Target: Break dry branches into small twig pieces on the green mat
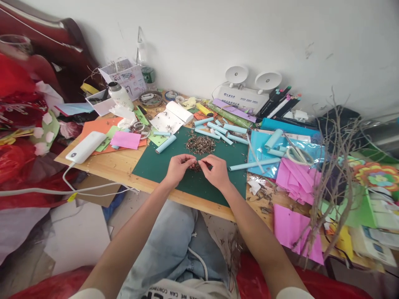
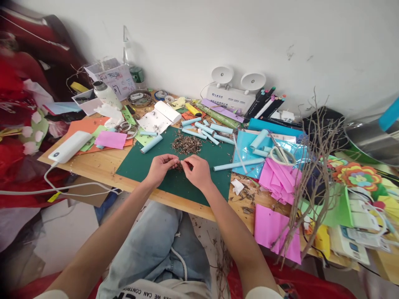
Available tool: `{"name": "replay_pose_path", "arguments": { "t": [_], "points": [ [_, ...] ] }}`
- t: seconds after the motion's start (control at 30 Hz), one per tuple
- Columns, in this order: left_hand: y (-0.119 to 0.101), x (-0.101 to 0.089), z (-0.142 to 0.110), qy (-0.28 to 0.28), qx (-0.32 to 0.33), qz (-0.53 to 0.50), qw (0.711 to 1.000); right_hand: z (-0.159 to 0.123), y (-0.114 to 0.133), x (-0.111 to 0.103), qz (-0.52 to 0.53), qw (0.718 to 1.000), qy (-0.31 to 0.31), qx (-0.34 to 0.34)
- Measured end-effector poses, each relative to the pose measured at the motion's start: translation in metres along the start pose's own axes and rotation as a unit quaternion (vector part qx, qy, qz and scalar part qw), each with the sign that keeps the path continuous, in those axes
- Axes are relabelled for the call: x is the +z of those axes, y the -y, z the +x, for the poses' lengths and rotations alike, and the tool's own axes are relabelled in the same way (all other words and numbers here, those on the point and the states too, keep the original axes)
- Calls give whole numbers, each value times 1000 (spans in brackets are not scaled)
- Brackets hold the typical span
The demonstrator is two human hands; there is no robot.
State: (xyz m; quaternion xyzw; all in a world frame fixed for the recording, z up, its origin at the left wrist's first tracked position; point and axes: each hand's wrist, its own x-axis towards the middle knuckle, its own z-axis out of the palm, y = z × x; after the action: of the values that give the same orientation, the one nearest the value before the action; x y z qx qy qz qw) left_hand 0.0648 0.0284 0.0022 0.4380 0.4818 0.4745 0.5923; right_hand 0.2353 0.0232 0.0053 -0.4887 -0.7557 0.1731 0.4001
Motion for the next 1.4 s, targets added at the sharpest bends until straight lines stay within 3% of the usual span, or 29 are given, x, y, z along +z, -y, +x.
{"name": "replay_pose_path", "arguments": {
  "t": [0.1, 0.33, 0.53, 0.83, 1.07, 1.27, 1.4],
  "points": [
    [-4, 1, 2, 13, -31, -3, 999, -1, -2, 2, -4, 1000, -18, 5],
    [-14, 1, 3, 44, -61, -1, 997, 1, 4, -2, 115, 992, -43, -1],
    [-14, 2, 3, 65, -99, -43, 992, 1, 1, -2, 102, 993, -51, -15],
    [-16, -2, 1, 72, -106, -74, 989, 3, 0, 0, 100, 993, -52, -29],
    [-10, 2, 2, 31, -89, -64, 994, 3, 2, 0, 107, 993, -45, -10],
    [-11, 3, -1, 34, -32, -9, 999, 2, 1, 1, 97, 994, -39, 26],
    [-8, 3, 0, 28, 2, 49, 998, 2, 1, 1, 73, 997, -25, 10]
  ]
}}
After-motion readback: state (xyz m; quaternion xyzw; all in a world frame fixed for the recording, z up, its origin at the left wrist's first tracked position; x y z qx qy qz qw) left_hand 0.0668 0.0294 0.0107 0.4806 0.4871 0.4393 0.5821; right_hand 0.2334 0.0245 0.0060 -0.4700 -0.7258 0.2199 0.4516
